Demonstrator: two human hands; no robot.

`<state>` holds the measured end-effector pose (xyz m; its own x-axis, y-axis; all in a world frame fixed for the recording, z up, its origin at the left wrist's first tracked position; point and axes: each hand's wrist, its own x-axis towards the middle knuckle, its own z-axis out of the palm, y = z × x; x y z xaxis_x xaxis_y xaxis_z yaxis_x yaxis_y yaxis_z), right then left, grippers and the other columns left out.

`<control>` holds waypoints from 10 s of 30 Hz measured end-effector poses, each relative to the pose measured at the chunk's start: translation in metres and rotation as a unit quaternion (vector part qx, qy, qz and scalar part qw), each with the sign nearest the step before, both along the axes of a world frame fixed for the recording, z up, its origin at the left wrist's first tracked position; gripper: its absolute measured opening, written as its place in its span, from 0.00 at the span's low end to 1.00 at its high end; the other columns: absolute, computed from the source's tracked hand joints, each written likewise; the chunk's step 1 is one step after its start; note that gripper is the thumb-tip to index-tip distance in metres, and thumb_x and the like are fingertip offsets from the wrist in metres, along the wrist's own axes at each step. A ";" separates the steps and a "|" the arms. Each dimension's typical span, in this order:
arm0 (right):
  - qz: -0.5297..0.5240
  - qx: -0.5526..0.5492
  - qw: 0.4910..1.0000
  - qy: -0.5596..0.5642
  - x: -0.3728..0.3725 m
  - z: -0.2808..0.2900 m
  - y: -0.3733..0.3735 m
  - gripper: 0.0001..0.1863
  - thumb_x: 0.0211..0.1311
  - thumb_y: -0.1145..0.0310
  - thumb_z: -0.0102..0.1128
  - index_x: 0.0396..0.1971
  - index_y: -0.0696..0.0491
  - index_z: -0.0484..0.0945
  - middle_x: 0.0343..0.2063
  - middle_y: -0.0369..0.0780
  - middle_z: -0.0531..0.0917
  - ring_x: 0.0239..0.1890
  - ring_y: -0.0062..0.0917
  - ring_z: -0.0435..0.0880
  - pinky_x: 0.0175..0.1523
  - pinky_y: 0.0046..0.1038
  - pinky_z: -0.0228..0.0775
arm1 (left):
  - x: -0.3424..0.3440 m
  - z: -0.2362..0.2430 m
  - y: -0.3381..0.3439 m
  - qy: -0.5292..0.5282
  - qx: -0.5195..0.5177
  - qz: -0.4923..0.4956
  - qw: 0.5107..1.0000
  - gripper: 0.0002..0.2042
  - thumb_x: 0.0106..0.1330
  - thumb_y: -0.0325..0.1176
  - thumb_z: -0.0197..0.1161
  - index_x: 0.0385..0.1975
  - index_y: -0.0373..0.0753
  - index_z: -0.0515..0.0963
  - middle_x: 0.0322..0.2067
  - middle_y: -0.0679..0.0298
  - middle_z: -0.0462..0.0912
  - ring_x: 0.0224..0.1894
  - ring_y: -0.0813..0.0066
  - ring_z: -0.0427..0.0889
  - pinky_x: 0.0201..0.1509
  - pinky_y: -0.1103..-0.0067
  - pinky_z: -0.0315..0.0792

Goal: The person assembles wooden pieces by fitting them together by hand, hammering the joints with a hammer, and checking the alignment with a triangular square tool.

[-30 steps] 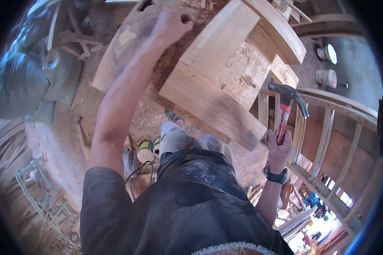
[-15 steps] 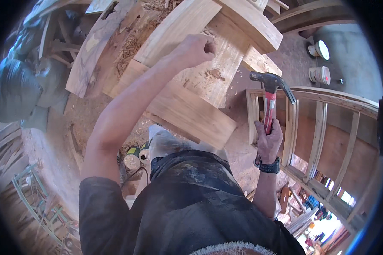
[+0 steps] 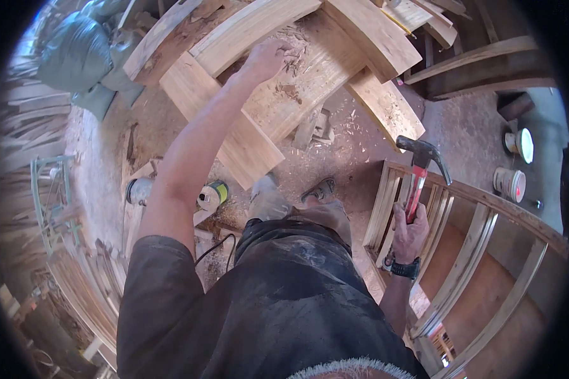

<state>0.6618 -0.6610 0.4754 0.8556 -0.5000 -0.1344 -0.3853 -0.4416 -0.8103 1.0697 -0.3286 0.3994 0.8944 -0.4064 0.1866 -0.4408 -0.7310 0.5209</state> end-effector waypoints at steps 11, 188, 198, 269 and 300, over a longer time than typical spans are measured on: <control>0.016 0.061 0.998 -0.027 0.064 -0.002 -0.039 0.15 0.67 0.66 0.74 0.31 0.55 0.73 0.25 0.30 0.69 0.29 0.15 0.64 0.33 0.23 0.61 | -0.031 0.006 -0.035 0.167 0.040 0.009 0.985 0.11 0.65 0.34 0.66 0.44 0.38 0.86 0.42 0.51 0.90 0.45 0.54 0.90 0.52 0.62 0.81; 0.248 -0.059 0.963 -0.084 0.552 0.054 -0.186 0.28 0.74 0.68 0.63 0.71 0.56 0.74 0.32 0.33 0.85 0.27 0.15 0.78 0.31 0.22 0.71 | 0.119 0.080 -0.275 -0.050 -0.280 0.250 0.925 0.31 0.72 0.38 0.65 0.72 0.34 0.66 0.70 0.45 0.70 0.74 0.47 0.68 0.79 0.56 0.60; 0.207 -0.009 0.969 -0.134 0.493 0.032 -0.233 0.29 0.71 0.67 0.67 0.70 0.54 0.76 0.30 0.29 0.78 0.24 0.11 0.66 0.27 0.17 0.57 | 0.254 0.009 -0.345 0.065 -0.202 0.512 0.832 0.37 0.65 0.32 0.68 0.72 0.32 0.58 0.74 0.41 0.58 0.75 0.42 0.60 0.77 0.54 0.60; 0.426 0.388 0.815 0.053 0.402 0.008 -0.021 0.27 0.76 0.75 0.53 0.72 0.64 0.65 0.54 0.42 0.84 0.47 0.19 0.85 0.46 0.26 0.81 | -0.035 0.088 -0.056 0.382 -0.510 0.176 0.750 0.24 0.72 0.35 0.68 0.65 0.33 0.77 0.60 0.58 0.83 0.56 0.74 0.84 0.63 0.75 0.76; 0.467 -0.109 0.871 -0.106 0.419 -0.003 -0.080 0.38 0.62 0.67 0.70 0.72 0.60 0.67 0.72 0.53 0.65 0.73 0.51 0.66 0.76 0.44 0.64 | 0.002 0.003 -0.137 0.223 -0.713 0.370 0.553 0.25 0.68 0.37 0.75 0.60 0.30 0.77 0.56 0.57 0.85 0.56 0.67 0.85 0.61 0.70 0.79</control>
<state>1.0808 -0.7405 0.4728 0.8968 0.4337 0.0873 0.3727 -0.6342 -0.6774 1.0715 -0.4656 0.4029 0.8033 0.3773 -0.4608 0.1085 0.6681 0.7361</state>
